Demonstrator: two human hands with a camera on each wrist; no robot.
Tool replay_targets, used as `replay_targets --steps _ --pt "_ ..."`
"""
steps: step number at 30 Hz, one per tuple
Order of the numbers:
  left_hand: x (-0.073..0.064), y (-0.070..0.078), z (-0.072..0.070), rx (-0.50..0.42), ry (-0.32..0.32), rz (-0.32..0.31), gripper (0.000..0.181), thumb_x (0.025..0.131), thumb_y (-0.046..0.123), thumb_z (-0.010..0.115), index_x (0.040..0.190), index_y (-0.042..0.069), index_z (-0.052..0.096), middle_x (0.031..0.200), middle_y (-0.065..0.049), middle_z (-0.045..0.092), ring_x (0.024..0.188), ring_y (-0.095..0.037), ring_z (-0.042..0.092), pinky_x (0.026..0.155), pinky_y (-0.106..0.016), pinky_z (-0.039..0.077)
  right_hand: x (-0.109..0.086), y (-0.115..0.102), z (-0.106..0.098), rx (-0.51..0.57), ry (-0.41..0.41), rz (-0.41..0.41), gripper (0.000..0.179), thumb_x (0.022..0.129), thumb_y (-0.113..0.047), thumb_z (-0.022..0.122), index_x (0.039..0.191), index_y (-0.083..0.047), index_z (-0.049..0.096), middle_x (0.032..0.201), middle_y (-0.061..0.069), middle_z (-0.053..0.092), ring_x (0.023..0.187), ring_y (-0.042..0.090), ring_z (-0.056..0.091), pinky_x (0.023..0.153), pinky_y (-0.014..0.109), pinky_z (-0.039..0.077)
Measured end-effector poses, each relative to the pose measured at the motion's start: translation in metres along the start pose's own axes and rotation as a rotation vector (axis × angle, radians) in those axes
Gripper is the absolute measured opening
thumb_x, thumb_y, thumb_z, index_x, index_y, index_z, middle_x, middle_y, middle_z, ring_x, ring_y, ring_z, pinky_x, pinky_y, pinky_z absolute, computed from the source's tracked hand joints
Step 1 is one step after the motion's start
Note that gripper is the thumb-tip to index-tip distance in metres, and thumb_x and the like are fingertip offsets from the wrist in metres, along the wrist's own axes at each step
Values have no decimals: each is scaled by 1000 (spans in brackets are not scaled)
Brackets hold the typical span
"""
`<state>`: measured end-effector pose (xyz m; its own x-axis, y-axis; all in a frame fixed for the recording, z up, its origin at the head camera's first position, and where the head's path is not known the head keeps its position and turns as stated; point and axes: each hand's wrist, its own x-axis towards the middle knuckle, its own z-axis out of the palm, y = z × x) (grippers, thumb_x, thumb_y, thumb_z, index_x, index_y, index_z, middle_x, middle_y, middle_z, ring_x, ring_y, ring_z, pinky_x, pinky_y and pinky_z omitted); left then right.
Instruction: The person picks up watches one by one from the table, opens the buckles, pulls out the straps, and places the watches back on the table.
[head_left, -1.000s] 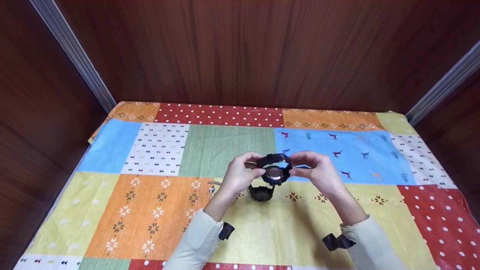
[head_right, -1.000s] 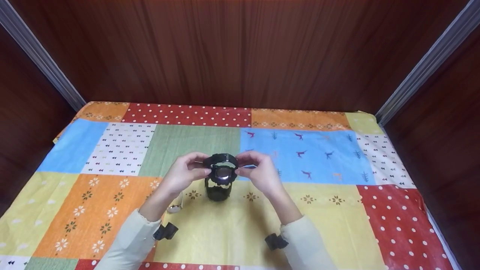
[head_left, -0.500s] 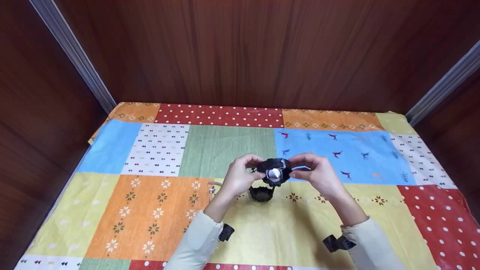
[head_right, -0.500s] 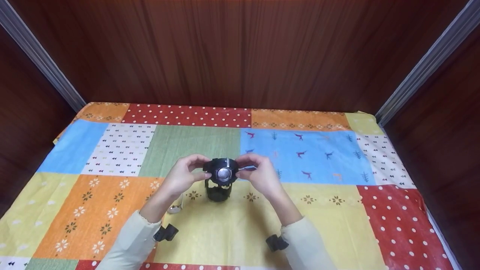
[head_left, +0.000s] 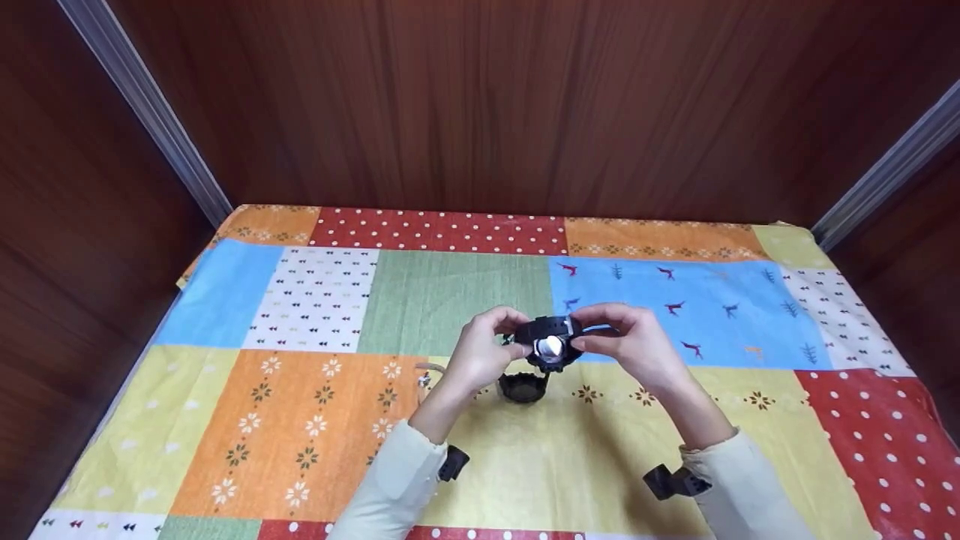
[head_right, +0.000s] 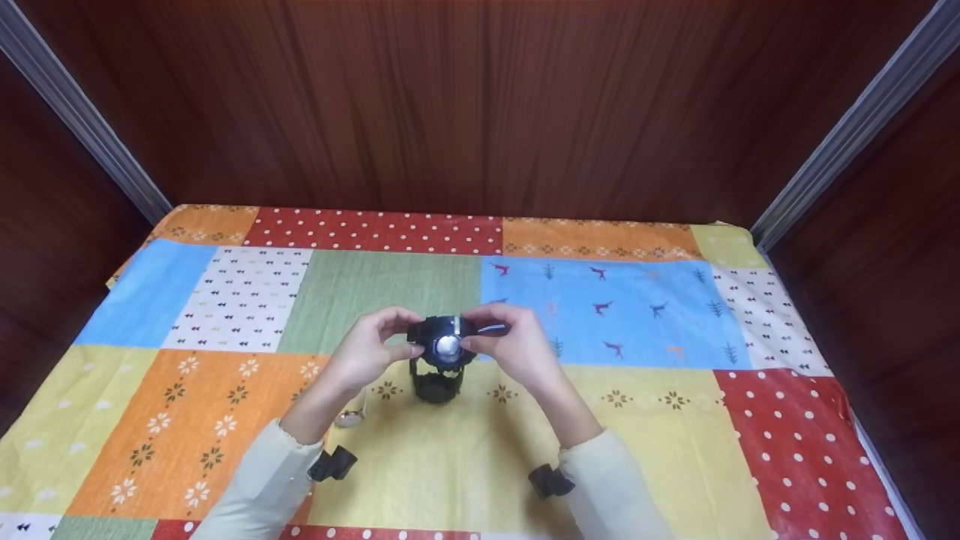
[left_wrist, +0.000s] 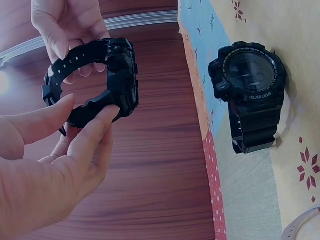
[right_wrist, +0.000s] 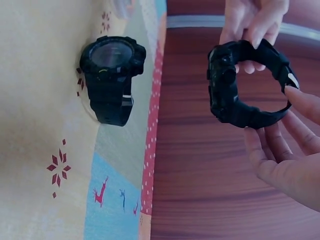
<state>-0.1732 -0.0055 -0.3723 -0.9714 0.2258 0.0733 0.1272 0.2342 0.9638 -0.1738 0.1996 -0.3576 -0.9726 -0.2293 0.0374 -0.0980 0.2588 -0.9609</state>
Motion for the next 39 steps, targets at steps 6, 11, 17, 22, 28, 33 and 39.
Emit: replay_targets --steps 6,11,17,22,28,33,39 --pt "1 3 2 -2 -23 35 30 75 -3 69 104 3 61 97 -6 63 94 -21 55 87 -41 42 0 1 3 2 21 -16 32 74 1 72 104 7 64 96 14 64 83 18 63 76 30 52" --pt "0 4 4 22 -25 64 29 76 5 71 104 5 62 98 -4 63 91 -17 55 83 -34 44 0 2 5 3 22 -22 32 74 2 72 103 8 63 94 14 65 82 18 64 76 30 52" --pt "-1 4 4 50 -13 97 26 77 4 71 101 4 63 96 -5 64 88 -17 57 80 -29 45 -1 0 7 -24 11 -23 31 74 2 71 103 7 63 93 15 65 83 17 64 76 30 52" --pt "-1 5 6 71 -11 86 25 77 3 70 101 5 63 96 -3 64 90 -16 56 81 -28 45 -1 -2 10 -30 -11 -44 31 75 4 70 105 9 62 96 17 64 86 19 63 75 28 52" --pt "-2 5 7 90 -29 77 28 78 7 71 105 8 62 97 -5 63 92 -17 56 80 -29 46 0 -2 13 -55 -14 -65 31 75 4 69 105 9 62 98 18 64 90 23 62 74 27 51" --pt "-3 5 7 93 -43 82 28 79 11 71 106 11 63 97 -4 63 94 -18 56 82 -32 46 -1 -2 13 -69 -19 -68 29 75 5 69 104 8 63 97 17 64 90 24 61 74 27 51" --pt "-4 6 8 119 -21 111 23 79 10 71 101 10 65 100 -2 63 97 -18 55 88 -38 42 -1 -3 15 -136 -30 -90 30 76 4 68 105 6 63 100 17 63 91 27 60 73 26 51"
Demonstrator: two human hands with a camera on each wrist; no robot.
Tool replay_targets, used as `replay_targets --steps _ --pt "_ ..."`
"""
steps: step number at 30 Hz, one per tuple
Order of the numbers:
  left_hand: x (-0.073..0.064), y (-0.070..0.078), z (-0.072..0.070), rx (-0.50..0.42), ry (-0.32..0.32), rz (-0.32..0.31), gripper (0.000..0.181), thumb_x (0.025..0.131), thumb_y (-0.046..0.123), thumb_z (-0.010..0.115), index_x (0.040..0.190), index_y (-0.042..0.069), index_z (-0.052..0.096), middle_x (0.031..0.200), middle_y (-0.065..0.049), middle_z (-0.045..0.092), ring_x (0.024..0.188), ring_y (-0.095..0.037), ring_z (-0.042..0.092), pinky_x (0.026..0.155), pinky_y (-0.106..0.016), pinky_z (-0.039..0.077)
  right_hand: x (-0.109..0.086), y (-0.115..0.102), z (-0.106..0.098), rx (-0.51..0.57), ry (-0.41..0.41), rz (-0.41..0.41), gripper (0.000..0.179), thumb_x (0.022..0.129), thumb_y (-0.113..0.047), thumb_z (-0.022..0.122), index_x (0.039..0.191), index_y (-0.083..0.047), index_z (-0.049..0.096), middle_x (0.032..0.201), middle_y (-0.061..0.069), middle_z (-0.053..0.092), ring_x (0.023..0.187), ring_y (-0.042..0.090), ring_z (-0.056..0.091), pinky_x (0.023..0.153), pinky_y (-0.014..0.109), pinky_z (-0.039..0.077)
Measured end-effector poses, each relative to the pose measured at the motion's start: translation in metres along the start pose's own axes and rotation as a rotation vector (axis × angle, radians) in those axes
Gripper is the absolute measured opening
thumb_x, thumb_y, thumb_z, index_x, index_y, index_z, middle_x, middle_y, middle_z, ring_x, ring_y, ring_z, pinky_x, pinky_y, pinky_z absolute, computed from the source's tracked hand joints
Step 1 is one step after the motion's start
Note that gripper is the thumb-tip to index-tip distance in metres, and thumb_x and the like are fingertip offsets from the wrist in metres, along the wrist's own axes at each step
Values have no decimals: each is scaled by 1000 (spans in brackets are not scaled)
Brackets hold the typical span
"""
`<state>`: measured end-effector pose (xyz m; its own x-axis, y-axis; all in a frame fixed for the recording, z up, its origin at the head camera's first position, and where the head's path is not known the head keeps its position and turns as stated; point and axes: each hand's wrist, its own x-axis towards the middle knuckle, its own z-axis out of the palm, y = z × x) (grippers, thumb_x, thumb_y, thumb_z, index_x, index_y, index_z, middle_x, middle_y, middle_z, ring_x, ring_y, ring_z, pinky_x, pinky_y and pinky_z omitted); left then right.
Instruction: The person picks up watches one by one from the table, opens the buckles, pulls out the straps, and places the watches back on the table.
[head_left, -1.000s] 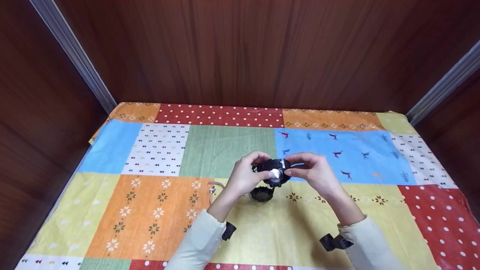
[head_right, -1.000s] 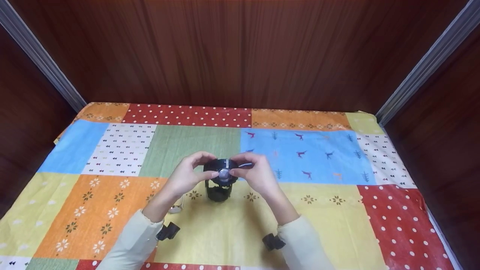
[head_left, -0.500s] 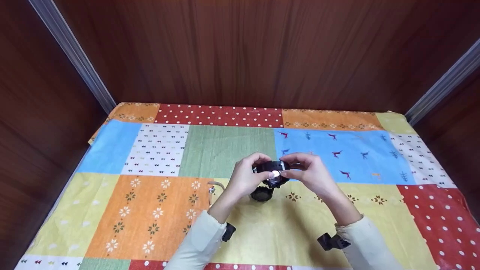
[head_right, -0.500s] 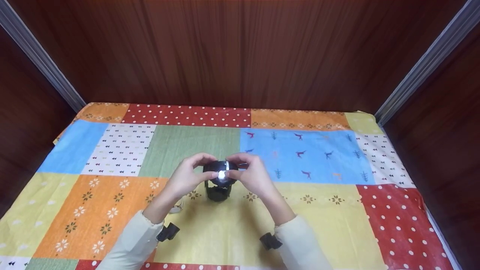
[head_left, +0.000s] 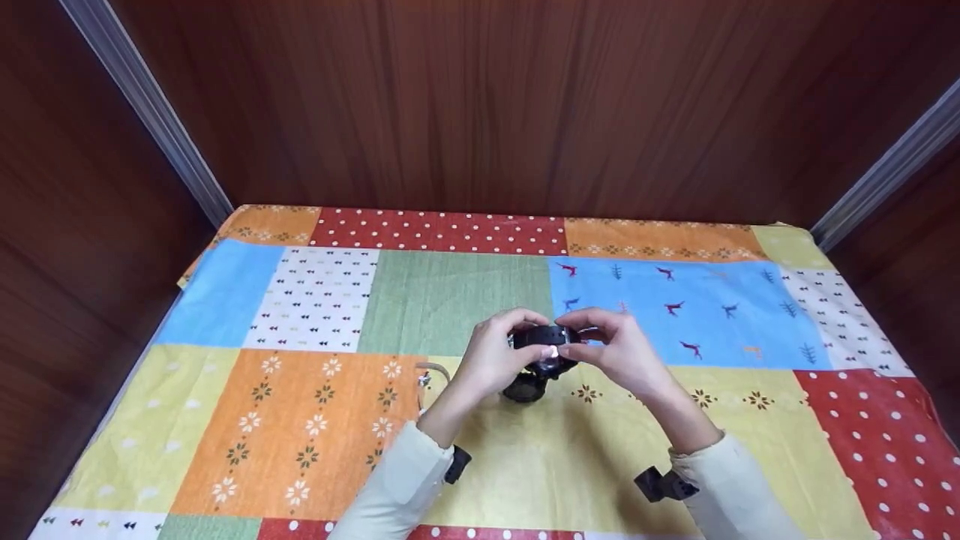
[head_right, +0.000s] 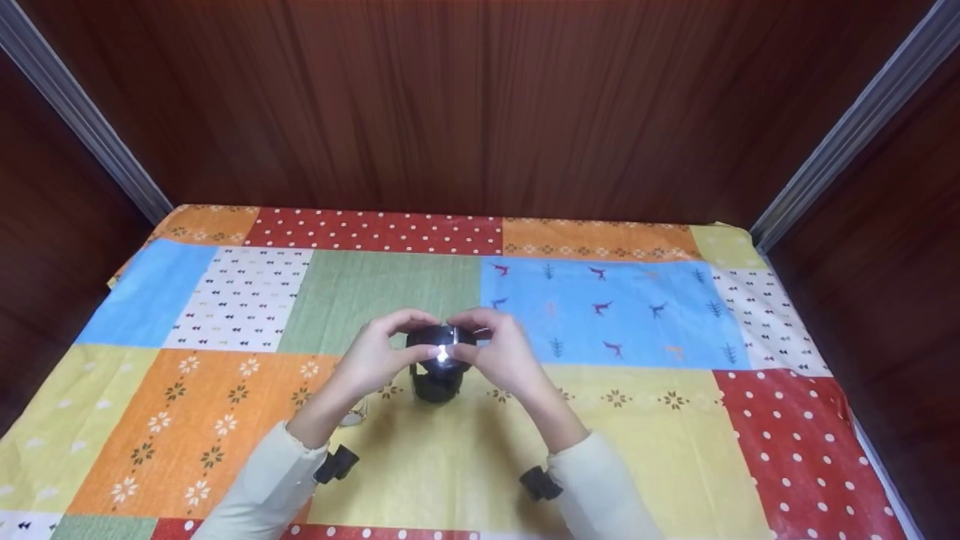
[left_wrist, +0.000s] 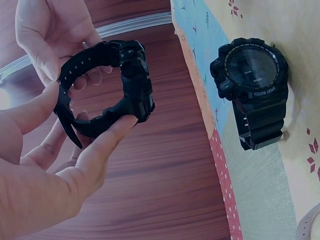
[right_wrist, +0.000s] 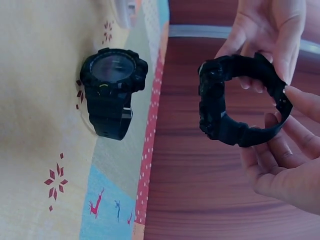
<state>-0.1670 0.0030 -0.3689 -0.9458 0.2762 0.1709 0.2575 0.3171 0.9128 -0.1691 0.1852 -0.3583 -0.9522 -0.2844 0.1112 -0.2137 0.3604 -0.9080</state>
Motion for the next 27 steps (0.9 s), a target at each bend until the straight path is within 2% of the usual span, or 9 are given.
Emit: replay_targets --steps 10,15,21,27 --pt "-2 3 0 42 7 4 22 79 10 71 100 10 66 101 -2 63 97 -16 55 87 -34 43 0 -1 1 -88 -23 -46 28 76 2 70 103 4 65 99 13 63 88 24 60 76 32 49" --pt "-3 4 1 52 17 22 23 78 11 72 100 9 67 100 -3 63 96 -18 56 87 -36 44 -1 0 1 -99 -35 -67 28 77 -1 70 104 3 65 98 13 62 88 23 59 76 27 49" --pt "-4 5 0 79 12 12 23 78 12 73 100 10 67 100 -2 64 97 -16 56 87 -34 43 -2 0 0 -117 -66 -84 28 78 -3 70 105 3 65 98 13 63 88 23 60 79 29 49" --pt "-6 6 -1 84 6 29 22 78 11 72 100 9 67 100 -3 64 97 -17 56 87 -34 43 -2 0 0 -120 -88 -94 27 78 -3 70 104 3 65 97 12 63 87 22 60 79 32 49"
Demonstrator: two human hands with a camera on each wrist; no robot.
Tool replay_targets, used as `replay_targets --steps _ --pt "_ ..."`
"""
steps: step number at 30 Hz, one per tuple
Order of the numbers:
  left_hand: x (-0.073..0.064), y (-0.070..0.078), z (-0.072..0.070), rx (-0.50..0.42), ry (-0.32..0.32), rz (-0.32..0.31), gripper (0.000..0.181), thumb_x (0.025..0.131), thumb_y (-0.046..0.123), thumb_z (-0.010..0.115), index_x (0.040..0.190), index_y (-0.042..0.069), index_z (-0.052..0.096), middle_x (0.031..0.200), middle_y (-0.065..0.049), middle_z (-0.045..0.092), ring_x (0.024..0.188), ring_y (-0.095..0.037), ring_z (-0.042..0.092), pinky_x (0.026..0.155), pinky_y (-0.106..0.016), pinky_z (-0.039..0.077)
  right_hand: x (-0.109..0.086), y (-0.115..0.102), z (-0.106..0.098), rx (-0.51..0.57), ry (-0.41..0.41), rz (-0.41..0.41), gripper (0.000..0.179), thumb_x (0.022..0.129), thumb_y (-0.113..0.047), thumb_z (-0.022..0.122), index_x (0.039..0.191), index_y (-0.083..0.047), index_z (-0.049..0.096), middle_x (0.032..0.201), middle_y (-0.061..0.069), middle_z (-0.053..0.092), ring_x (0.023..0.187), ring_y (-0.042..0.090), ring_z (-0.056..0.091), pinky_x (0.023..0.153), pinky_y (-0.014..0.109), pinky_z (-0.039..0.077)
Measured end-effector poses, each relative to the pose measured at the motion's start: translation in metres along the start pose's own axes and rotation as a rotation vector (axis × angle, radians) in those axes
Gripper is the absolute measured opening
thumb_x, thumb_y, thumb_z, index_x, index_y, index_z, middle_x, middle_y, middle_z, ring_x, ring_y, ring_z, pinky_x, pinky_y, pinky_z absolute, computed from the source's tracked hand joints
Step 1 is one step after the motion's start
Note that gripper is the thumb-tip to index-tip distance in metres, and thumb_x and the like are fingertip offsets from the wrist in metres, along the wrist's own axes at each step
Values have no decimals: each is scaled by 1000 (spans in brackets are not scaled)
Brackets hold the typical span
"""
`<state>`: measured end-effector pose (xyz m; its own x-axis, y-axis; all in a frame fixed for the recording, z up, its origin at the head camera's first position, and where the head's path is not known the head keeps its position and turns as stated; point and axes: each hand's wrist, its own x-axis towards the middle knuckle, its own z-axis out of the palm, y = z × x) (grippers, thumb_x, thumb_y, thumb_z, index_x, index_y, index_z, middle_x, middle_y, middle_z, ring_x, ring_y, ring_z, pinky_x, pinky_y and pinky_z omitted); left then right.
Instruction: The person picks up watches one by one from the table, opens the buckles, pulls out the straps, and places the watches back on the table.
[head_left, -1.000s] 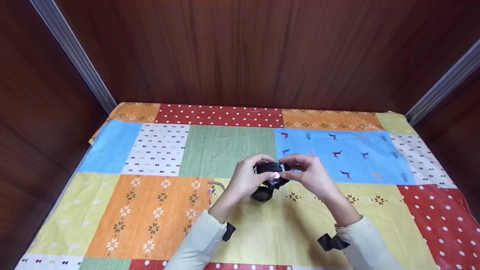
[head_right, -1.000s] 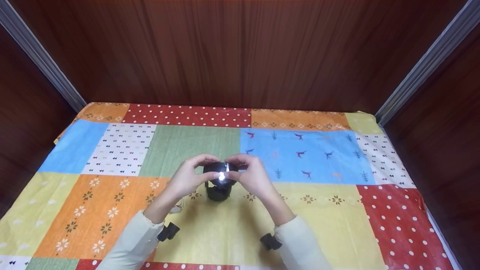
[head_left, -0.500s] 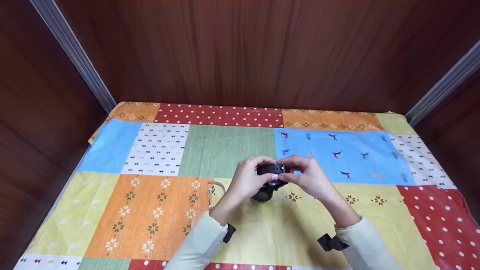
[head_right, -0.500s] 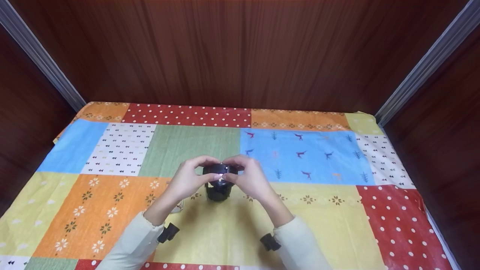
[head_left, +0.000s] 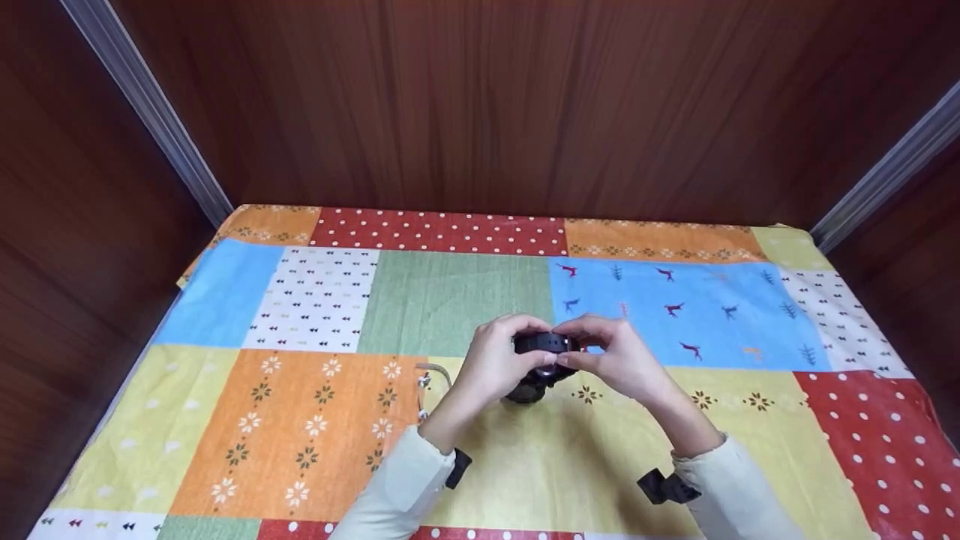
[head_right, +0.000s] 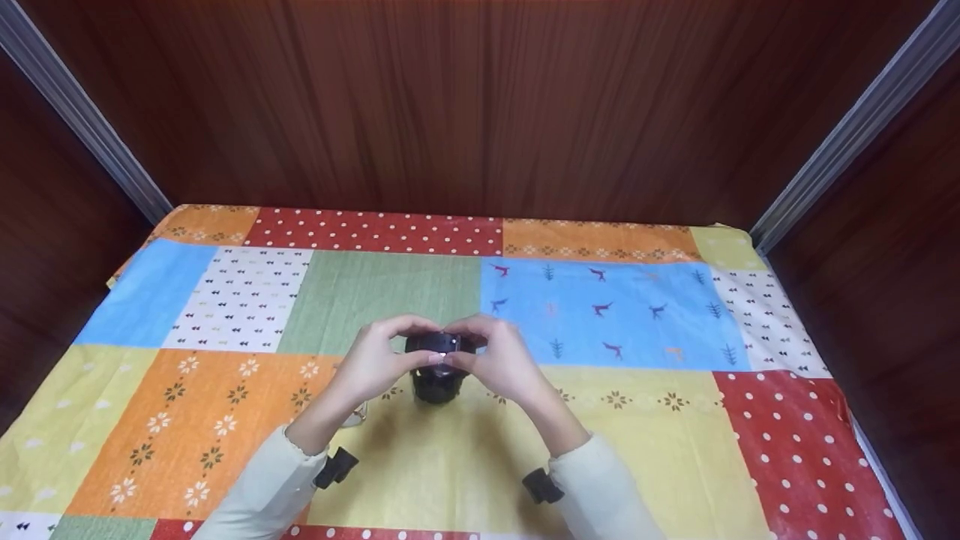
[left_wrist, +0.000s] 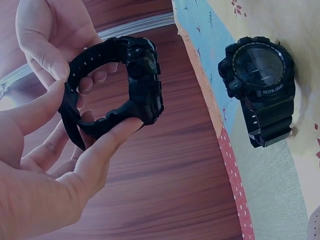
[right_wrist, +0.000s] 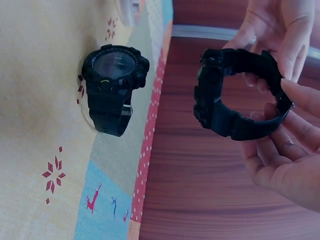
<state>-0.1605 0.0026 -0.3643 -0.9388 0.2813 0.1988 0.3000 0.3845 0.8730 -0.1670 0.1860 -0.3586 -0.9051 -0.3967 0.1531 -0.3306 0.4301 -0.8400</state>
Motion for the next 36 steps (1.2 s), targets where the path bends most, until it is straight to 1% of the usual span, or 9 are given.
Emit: replay_targets --steps 3,7,11,14,20,26,30,33,36 --pt "0 0 0 -2 -2 -1 22 78 11 72 100 9 67 100 -3 64 98 -18 56 87 -36 43 0 1 0 2 -1 -6 26 78 -4 70 103 3 65 96 12 64 86 22 59 78 32 48" --pt "0 -1 0 -38 -8 -13 22 77 9 72 99 8 67 99 -3 65 96 -17 57 87 -38 44 -1 1 1 11 8 -15 24 79 -4 70 101 2 66 94 12 64 84 23 60 75 28 49" --pt "0 -2 -1 -75 -16 -11 23 76 7 72 99 5 67 96 -3 66 92 -17 58 85 -35 44 -2 1 2 22 21 -24 22 78 -3 70 99 2 67 93 11 64 83 23 60 74 27 49" --pt "1 -3 -2 -85 -19 -3 24 76 8 72 99 4 67 95 -3 66 91 -17 57 84 -33 43 -2 1 1 21 30 -35 21 78 -3 69 99 1 67 92 10 64 83 21 60 74 28 48" --pt "1 -5 -5 -117 -21 0 24 77 10 73 99 5 66 94 -1 66 90 -16 56 82 -33 44 -3 1 -1 44 57 -48 20 79 -2 69 98 0 68 91 9 64 85 21 60 73 28 49" --pt "1 -5 -5 -126 -19 -5 25 76 11 73 99 5 66 93 -1 66 90 -17 56 81 -32 44 -4 -1 -2 64 59 -12 21 78 -3 70 99 1 68 92 11 64 84 21 60 71 30 51" --pt "1 -4 -5 -126 -18 -6 23 77 9 73 99 5 67 94 -2 66 91 -18 56 83 -34 44 -4 -2 -3 31 41 6 22 79 -4 70 100 1 67 92 10 64 83 20 60 72 28 50" --pt "-1 -3 -5 -115 -16 -6 22 77 7 72 98 4 67 94 -2 66 91 -18 56 83 -33 43 -3 -2 -3 -20 14 -14 22 80 -6 69 101 0 67 93 8 64 83 19 59 74 29 48" --pt "-1 -3 -5 -87 -10 6 21 78 6 71 98 4 67 93 -3 66 91 -18 56 82 -33 43 -2 -1 -1 -66 -3 -50 22 80 -7 70 101 0 67 93 7 65 83 19 59 75 31 48"
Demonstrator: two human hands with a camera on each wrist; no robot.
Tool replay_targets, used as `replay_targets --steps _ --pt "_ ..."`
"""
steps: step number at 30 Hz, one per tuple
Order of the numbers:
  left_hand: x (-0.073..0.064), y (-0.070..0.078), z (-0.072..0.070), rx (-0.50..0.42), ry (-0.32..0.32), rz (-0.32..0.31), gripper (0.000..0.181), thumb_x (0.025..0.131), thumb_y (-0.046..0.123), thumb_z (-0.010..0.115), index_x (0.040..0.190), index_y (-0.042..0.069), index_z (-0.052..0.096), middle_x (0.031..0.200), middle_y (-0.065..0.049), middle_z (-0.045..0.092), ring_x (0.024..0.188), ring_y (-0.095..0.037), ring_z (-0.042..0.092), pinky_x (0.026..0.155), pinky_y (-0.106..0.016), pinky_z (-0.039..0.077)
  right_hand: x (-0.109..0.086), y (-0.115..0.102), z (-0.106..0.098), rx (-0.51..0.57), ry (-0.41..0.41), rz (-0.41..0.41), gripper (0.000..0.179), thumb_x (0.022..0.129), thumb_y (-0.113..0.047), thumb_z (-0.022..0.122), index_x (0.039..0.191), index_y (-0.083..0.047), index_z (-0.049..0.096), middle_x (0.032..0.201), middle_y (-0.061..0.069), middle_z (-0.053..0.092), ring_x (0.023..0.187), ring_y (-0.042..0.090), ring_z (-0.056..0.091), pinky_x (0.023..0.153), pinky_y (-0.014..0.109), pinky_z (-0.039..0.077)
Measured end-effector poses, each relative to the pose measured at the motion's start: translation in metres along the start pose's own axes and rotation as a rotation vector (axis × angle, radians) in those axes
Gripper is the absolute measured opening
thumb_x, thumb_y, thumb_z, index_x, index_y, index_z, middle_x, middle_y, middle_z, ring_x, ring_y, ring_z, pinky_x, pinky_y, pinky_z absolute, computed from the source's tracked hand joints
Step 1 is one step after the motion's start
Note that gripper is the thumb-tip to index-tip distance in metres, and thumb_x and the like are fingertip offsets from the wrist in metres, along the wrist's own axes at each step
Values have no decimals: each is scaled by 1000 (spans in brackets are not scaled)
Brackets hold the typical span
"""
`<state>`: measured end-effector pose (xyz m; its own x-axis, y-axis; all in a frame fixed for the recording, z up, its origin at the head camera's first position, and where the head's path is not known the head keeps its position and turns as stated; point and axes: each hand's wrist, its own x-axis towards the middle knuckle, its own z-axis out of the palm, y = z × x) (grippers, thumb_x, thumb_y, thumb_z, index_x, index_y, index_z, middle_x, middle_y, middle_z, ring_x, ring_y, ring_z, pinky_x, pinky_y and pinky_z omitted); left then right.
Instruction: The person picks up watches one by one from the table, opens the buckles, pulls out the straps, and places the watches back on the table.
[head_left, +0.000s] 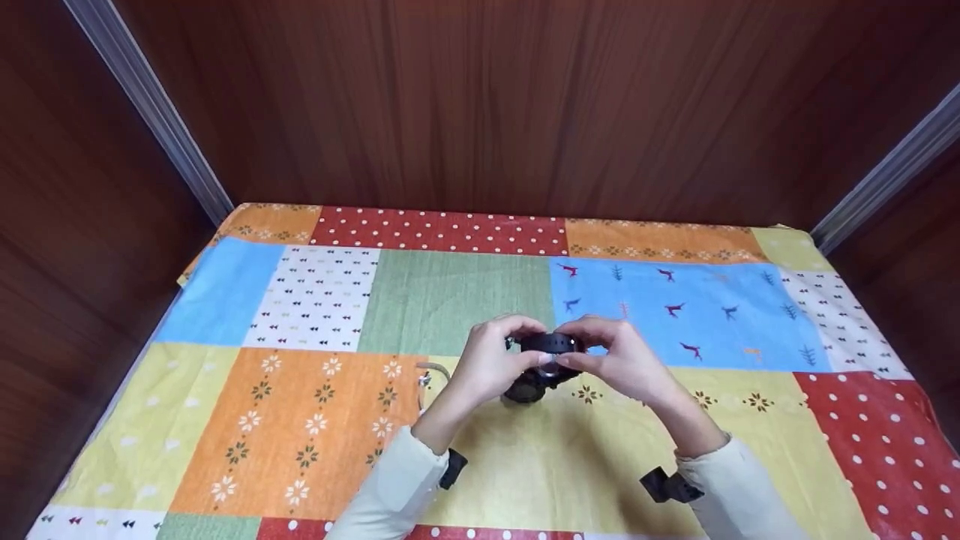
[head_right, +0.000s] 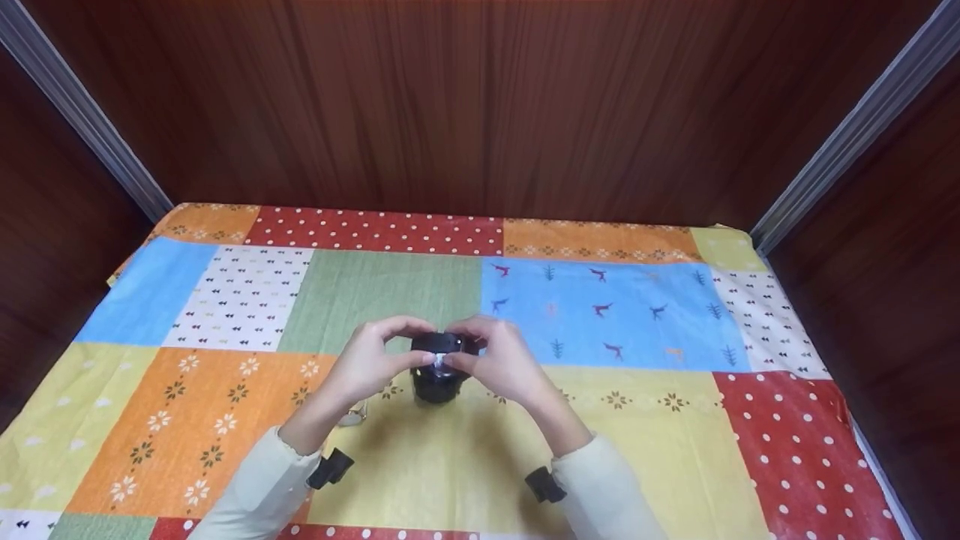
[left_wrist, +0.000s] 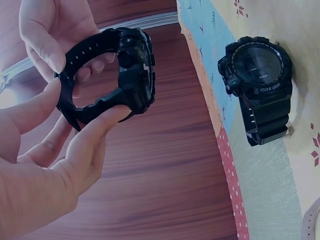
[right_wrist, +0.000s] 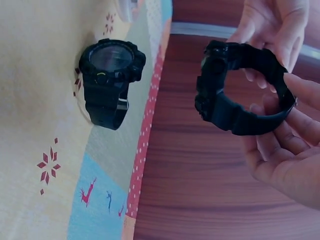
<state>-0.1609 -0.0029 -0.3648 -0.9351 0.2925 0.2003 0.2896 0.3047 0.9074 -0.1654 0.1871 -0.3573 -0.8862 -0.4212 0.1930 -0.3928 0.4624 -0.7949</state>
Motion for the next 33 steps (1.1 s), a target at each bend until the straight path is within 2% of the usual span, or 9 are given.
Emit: replay_targets --steps 6,12,17,22,29,33 --pt "0 0 0 20 9 19 21 77 5 71 98 4 67 93 -4 65 90 -16 57 82 -31 43 1 0 2 -4 23 -42 20 78 -4 70 98 -1 68 92 5 65 84 19 60 73 30 50" --pt "1 0 -1 -17 -8 -13 22 78 7 71 100 5 66 94 -1 64 91 -15 56 84 -32 44 0 1 3 31 42 -63 19 79 -4 69 98 -1 68 92 7 65 85 20 61 73 31 50" --pt "1 -2 -3 -51 -23 -22 23 79 9 71 101 5 66 95 -1 64 92 -15 56 84 -33 45 -1 -2 0 74 59 -37 20 79 -5 70 98 0 68 90 8 65 81 19 61 68 26 51" --pt "2 -3 -4 -54 -27 -34 25 79 11 71 103 6 65 96 1 64 92 -15 56 81 -30 45 -1 -1 -3 118 66 -5 22 78 -4 70 100 2 68 92 11 65 78 16 62 66 26 52" --pt "2 -6 -5 -95 -24 -9 23 78 6 71 100 4 66 94 -3 66 92 -17 58 88 -37 39 -3 -1 -6 174 62 44 22 78 -3 70 100 3 67 90 14 64 74 16 62 67 28 52" --pt "2 -8 -6 -107 -23 -5 23 78 6 71 100 4 66 94 -5 66 93 -19 58 88 -38 40 -4 -1 -8 187 62 59 23 78 -4 70 100 3 67 89 15 64 74 16 61 67 27 52"
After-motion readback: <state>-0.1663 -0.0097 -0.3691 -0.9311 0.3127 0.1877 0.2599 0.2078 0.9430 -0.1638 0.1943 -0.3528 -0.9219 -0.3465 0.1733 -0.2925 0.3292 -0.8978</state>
